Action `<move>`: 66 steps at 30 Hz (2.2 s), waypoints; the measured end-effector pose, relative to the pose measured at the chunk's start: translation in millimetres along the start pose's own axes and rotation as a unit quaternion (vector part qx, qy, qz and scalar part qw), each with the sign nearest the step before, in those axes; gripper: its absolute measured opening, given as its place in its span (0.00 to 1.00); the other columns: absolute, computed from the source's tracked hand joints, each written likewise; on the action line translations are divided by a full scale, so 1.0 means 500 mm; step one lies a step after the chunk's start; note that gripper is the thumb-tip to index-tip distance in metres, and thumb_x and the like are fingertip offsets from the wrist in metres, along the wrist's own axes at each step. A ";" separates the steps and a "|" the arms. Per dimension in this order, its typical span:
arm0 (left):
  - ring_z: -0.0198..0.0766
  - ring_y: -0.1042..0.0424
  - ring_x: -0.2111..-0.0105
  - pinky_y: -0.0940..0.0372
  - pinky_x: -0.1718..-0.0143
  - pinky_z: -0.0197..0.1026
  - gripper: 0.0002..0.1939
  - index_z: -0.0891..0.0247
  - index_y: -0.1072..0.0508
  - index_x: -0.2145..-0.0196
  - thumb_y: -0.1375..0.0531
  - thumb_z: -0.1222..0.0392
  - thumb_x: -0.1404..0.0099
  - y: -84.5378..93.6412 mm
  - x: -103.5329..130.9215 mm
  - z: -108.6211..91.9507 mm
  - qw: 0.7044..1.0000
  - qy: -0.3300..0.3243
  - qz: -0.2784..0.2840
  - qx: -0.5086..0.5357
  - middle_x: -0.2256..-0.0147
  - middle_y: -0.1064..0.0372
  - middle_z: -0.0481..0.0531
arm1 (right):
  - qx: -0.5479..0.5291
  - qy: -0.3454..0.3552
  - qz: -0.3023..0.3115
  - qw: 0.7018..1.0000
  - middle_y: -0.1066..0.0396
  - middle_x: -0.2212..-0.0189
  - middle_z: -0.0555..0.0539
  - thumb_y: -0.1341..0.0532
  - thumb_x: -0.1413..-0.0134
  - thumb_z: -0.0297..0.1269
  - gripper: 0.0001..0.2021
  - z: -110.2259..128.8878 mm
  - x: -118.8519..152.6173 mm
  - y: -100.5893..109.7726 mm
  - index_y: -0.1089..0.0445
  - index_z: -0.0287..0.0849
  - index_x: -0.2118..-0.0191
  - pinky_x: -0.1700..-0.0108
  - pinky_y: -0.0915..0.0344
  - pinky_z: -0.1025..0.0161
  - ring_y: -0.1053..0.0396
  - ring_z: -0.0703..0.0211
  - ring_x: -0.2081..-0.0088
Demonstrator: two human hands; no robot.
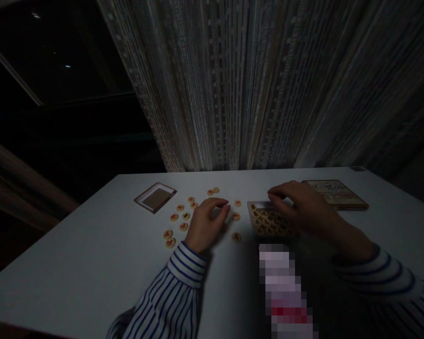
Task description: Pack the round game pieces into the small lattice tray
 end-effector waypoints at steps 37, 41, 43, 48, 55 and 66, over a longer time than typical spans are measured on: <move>0.45 0.33 0.55 0.51 0.45 0.56 0.19 0.63 0.31 0.55 0.39 0.60 0.45 -0.136 0.087 0.021 0.942 -0.062 0.274 -0.186 0.60 0.28 0.57 | -0.063 0.089 -0.082 0.991 0.30 0.75 0.45 0.50 0.42 0.33 0.10 0.052 0.140 -0.081 0.32 0.40 0.67 0.73 0.38 0.62 0.34 0.61 0.73; 0.44 0.33 0.55 0.51 0.45 0.56 0.18 0.62 0.30 0.55 0.39 0.60 0.45 -0.138 0.086 0.023 0.942 -0.057 0.273 -0.186 0.60 0.28 0.56 | -0.070 0.089 -0.069 0.991 0.30 0.73 0.45 0.47 0.43 0.32 0.07 0.045 0.146 -0.096 0.32 0.39 0.65 0.71 0.38 0.61 0.34 0.60 0.71; 0.44 0.33 0.56 0.51 0.45 0.56 0.18 0.63 0.30 0.55 0.39 0.61 0.45 -0.138 0.086 0.024 0.942 -0.056 0.272 -0.186 0.60 0.28 0.56 | -0.068 0.088 -0.060 0.992 0.30 0.73 0.45 0.47 0.44 0.32 0.07 0.043 0.148 -0.103 0.33 0.39 0.66 0.70 0.38 0.61 0.35 0.60 0.71; 0.43 0.32 0.56 0.51 0.45 0.56 0.16 0.62 0.30 0.55 0.41 0.62 0.43 -0.137 0.087 0.023 0.944 -0.063 0.264 -0.186 0.61 0.27 0.55 | -0.067 0.094 -0.063 0.991 0.30 0.73 0.45 0.48 0.44 0.31 0.07 0.047 0.147 -0.101 0.33 0.40 0.66 0.69 0.38 0.61 0.35 0.60 0.71; 0.43 0.31 0.58 0.46 0.47 0.55 0.17 0.63 0.31 0.55 0.41 0.63 0.43 -0.127 0.081 0.010 0.954 -0.092 0.225 -0.174 0.62 0.27 0.55 | -0.064 0.091 -0.069 0.991 0.31 0.75 0.46 0.48 0.44 0.32 0.07 0.051 0.144 -0.095 0.33 0.41 0.68 0.70 0.38 0.61 0.35 0.61 0.72; 0.40 0.29 0.61 0.35 0.57 0.47 0.17 0.64 0.34 0.54 0.41 0.62 0.42 -0.079 0.073 -0.017 0.984 -0.130 0.079 -0.088 0.63 0.28 0.55 | -0.076 0.092 -0.062 0.991 0.29 0.73 0.45 0.48 0.43 0.32 0.08 0.049 0.145 -0.095 0.32 0.40 0.66 0.69 0.38 0.61 0.34 0.60 0.70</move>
Point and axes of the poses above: each hand's wrist, its own x-axis away from the middle knuckle, its own y-axis out of the back of the hand, z = x × y, the point moved 9 cm from there along -x, towards the middle knuckle
